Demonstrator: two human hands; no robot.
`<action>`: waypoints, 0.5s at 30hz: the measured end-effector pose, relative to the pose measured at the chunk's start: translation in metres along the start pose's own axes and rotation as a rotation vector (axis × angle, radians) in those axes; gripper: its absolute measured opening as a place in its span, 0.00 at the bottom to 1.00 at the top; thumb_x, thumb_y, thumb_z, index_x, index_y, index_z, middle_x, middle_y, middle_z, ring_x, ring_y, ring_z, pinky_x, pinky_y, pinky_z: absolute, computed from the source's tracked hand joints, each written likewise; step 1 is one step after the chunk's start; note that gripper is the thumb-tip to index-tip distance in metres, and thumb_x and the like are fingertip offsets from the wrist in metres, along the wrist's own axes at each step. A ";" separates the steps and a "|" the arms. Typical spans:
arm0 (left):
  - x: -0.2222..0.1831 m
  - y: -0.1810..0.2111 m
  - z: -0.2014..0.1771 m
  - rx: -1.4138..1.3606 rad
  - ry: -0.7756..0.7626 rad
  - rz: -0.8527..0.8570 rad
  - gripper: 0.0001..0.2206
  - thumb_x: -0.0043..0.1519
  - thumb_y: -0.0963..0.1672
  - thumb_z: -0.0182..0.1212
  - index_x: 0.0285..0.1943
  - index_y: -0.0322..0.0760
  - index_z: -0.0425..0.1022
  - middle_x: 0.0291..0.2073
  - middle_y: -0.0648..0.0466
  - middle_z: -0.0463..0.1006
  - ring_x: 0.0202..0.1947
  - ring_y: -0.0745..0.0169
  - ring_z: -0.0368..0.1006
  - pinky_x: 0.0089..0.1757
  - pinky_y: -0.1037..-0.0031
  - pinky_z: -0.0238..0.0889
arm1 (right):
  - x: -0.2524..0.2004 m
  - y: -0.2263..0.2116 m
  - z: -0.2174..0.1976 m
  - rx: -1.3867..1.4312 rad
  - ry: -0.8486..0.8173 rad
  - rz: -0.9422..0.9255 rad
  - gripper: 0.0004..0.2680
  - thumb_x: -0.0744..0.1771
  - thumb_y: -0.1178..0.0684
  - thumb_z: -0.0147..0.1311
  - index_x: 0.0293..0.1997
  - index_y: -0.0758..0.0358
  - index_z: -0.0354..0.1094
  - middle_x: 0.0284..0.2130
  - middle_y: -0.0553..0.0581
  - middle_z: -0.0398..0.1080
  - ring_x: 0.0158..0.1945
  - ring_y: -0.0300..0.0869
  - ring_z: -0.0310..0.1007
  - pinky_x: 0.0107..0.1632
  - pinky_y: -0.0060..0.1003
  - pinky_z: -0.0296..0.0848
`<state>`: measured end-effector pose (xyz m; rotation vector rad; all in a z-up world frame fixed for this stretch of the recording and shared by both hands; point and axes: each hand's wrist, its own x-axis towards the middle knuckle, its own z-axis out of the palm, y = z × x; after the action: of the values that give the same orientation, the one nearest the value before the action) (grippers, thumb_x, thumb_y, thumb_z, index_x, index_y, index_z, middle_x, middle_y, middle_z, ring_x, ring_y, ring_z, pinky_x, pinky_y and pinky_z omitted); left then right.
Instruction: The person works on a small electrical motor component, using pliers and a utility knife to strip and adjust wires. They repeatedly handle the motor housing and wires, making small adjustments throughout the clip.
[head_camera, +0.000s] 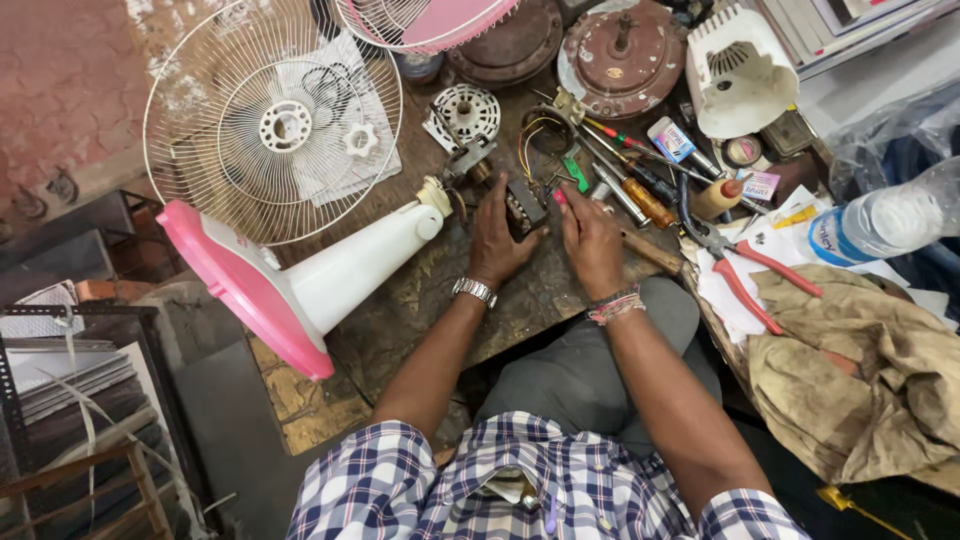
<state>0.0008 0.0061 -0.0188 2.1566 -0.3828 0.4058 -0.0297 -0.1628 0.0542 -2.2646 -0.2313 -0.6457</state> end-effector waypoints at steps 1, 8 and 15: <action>0.000 0.000 0.000 0.001 -0.001 -0.006 0.51 0.50 0.50 0.79 0.79 0.36 0.46 0.66 0.38 0.65 0.66 0.36 0.63 0.63 0.54 0.56 | -0.002 -0.001 0.000 -0.008 -0.013 0.019 0.11 0.70 0.60 0.54 0.59 0.66 0.71 0.44 0.68 0.76 0.45 0.60 0.75 0.49 0.49 0.73; 0.002 0.005 -0.002 -0.011 0.034 -0.013 0.49 0.47 0.50 0.81 0.75 0.37 0.53 0.64 0.41 0.67 0.64 0.38 0.64 0.62 0.54 0.58 | -0.008 -0.002 -0.001 -0.019 -0.026 0.040 0.11 0.69 0.60 0.56 0.59 0.65 0.72 0.41 0.67 0.76 0.42 0.57 0.76 0.47 0.47 0.73; 0.003 0.008 -0.004 -0.013 0.055 -0.004 0.43 0.49 0.46 0.79 0.73 0.37 0.56 0.62 0.43 0.69 0.62 0.40 0.67 0.61 0.56 0.61 | -0.009 0.004 0.000 0.092 -0.011 0.127 0.10 0.70 0.58 0.55 0.59 0.65 0.73 0.42 0.66 0.77 0.39 0.53 0.78 0.44 0.42 0.74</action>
<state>-0.0001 0.0040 -0.0095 2.1281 -0.3489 0.4581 -0.0358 -0.1655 0.0467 -2.1749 -0.1194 -0.5448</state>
